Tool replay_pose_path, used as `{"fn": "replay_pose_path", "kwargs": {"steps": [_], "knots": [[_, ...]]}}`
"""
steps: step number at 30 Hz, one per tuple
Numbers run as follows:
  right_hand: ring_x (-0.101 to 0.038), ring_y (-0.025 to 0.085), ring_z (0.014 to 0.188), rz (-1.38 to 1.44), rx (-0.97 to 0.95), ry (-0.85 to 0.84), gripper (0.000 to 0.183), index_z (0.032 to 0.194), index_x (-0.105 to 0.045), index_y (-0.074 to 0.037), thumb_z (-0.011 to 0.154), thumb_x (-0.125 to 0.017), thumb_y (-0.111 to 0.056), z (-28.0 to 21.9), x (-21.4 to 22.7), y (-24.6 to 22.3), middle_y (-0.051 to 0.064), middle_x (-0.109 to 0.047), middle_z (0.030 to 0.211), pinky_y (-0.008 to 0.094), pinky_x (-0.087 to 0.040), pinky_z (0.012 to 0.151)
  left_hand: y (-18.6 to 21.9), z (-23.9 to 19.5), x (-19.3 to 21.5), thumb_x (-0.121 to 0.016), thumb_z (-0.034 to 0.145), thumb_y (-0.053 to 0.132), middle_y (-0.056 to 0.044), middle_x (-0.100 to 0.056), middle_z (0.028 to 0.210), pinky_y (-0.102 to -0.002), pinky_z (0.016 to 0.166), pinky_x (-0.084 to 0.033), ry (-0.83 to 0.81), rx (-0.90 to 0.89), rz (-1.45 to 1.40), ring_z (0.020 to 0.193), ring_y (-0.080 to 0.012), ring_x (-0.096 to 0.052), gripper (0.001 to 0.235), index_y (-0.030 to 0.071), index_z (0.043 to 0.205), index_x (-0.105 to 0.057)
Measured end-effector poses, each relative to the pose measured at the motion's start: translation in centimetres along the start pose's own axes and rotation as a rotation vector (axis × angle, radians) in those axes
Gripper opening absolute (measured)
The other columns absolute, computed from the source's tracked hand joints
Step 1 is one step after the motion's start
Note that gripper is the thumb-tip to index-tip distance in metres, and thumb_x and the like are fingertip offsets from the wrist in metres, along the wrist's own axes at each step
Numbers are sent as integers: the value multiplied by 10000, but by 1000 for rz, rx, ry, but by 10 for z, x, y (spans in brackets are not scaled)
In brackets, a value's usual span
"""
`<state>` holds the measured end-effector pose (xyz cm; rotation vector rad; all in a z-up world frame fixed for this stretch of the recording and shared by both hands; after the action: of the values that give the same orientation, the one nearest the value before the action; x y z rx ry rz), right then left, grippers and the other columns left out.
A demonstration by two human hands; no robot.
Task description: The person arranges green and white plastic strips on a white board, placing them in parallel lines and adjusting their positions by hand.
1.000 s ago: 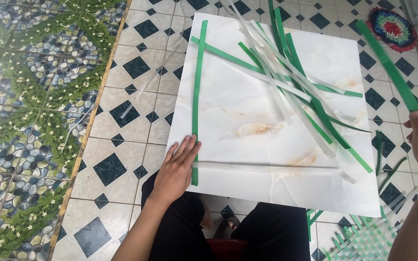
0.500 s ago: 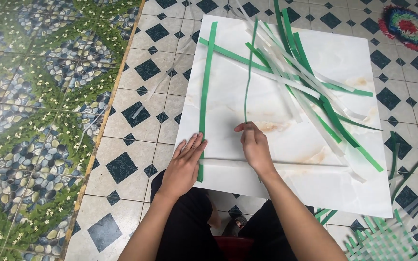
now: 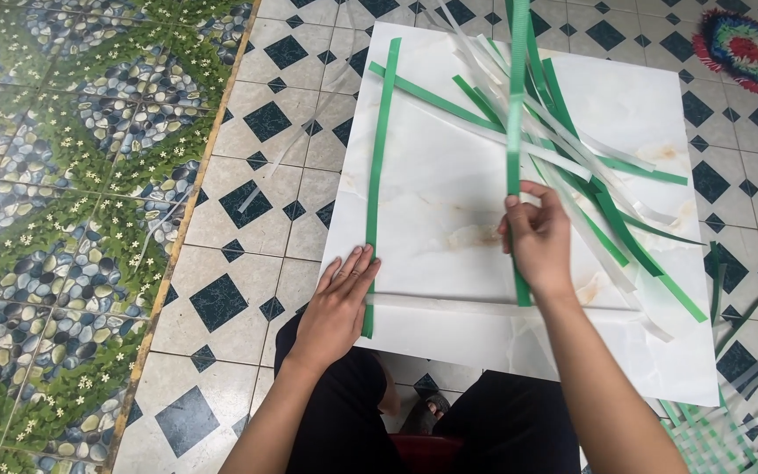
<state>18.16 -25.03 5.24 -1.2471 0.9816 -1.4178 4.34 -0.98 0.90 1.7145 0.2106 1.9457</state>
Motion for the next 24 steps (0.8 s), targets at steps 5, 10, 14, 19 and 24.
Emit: {"fn": "replay_pose_path", "kwargs": {"steps": [5, 10, 14, 19, 24], "knots": [[-585, 201, 586, -604, -168, -17, 158, 1177, -513, -50, 1063, -486, -156, 47, 140, 42, 75, -670, 857, 335, -463, 639, 4, -1, 6, -450, 888, -45, -157, -368, 1536, -418, 1198, -224, 116, -131, 26, 1445, -267, -326, 571, 18, 1449, -370], [-653, 277, 676, -798, -247, -4, 186, 1215, -515, 23, 1096, -467, -111, 55, 228, 84, 112, -697, 941, 377, -465, 596, 4, 2, 6, -433, 908, -15, -154, -372, 1534, -420, 1195, -231, 111, -122, 18, 1445, -263, -324, 543, 17, 1447, -375], [-619, 246, 605, -840, -102, 131, 145, 1181, -538, 58, 1112, -470, -50, 61, 275, 105, 109, -693, 928, 359, -473, 620, 6, 4, 6, -428, 901, -20, -154, -363, 1540, -417, 1200, -217, 88, -122, 38, 1452, -260, -309, 565, 18, 1460, -355], [-542, 223, 560, -673, 28, 306, 47, 1200, -380, 22, 1234, -387, -10, 74, 306, 91, 170, -643, 986, 323, -440, 544, 8, 8, 4, -416, 881, -27, -130, -354, 1551, -405, 1196, -224, 61, -112, 59, 1457, -246, -304, 596, 37, 1470, -346], [-378, 162, 408, -801, -254, 422, 668, 874, -500, -22, 1385, -296, -400, 42, 452, 232, 52, -545, 761, 313, -267, 376, 10, 10, 6, -393, 910, -13, -132, -361, 1548, -411, 1205, -220, 73, -98, 43, 1452, -252, -323, 567, 41, 1473, -346]]}}
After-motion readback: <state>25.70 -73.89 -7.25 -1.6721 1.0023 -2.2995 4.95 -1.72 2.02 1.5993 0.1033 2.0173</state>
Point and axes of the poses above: each hand's wrist, its own z-axis towards the middle knuckle, its own x-axis out of the back of the hand, y = z × x, the point moved 5 cm from there along z, towards the middle knuckle
